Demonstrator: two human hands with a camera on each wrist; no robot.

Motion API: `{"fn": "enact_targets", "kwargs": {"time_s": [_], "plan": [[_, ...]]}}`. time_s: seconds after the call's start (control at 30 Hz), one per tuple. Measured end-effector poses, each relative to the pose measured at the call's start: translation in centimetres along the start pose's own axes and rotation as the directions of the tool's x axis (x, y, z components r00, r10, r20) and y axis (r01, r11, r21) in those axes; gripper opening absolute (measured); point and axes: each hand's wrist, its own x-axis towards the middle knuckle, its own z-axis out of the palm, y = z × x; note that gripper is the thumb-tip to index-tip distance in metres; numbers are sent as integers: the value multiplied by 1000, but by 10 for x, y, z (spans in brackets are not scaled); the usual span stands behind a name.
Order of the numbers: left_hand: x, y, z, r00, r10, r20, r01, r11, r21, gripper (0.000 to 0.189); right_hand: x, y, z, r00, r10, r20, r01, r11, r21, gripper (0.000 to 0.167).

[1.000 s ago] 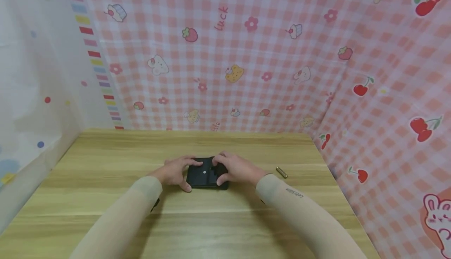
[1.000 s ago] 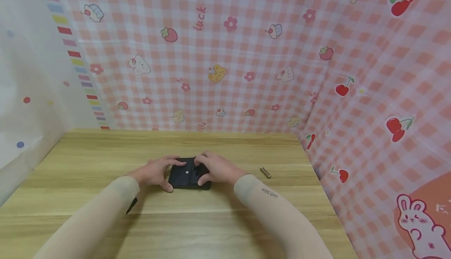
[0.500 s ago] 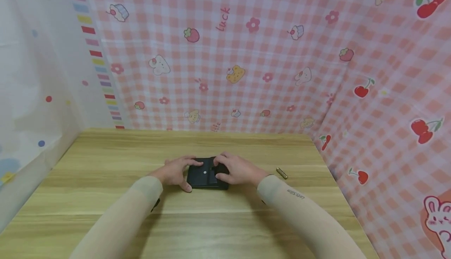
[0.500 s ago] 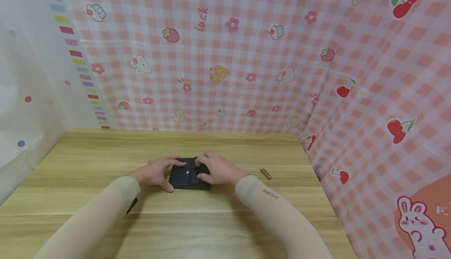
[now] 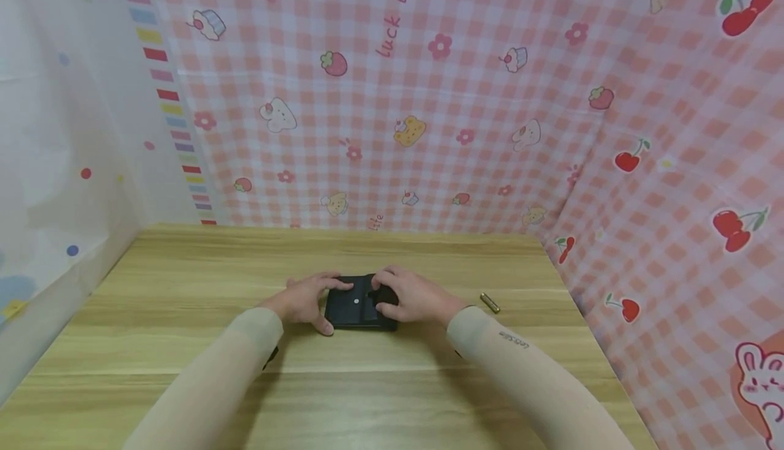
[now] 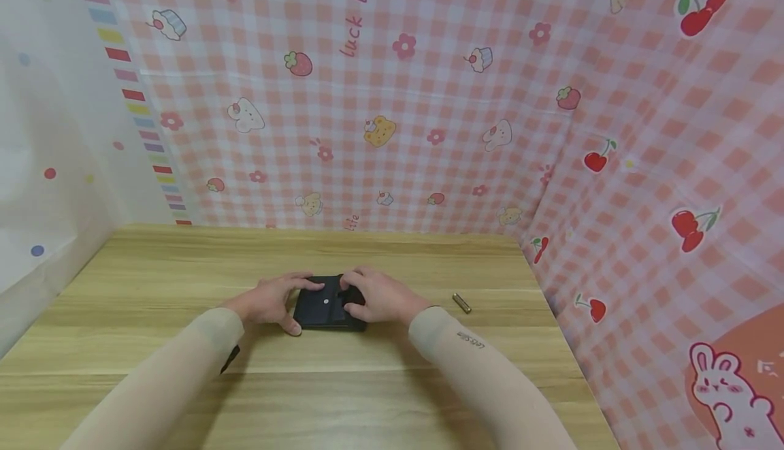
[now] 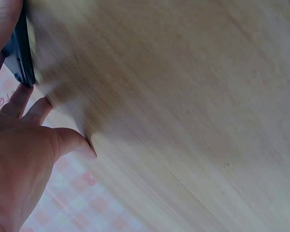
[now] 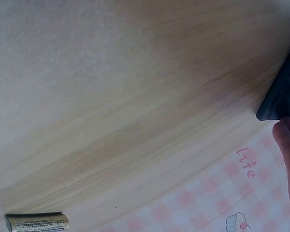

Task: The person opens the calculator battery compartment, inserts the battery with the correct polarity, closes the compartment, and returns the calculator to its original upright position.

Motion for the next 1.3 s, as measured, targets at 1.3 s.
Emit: {"fn": "enact_targets", "kwargs": {"time_s": [1.3], "plan": [[-3,2,-1,1000,3,-6,-3,1000,12,93,-1,0,0,991,-83,-109,66,987,-148,30]]}}
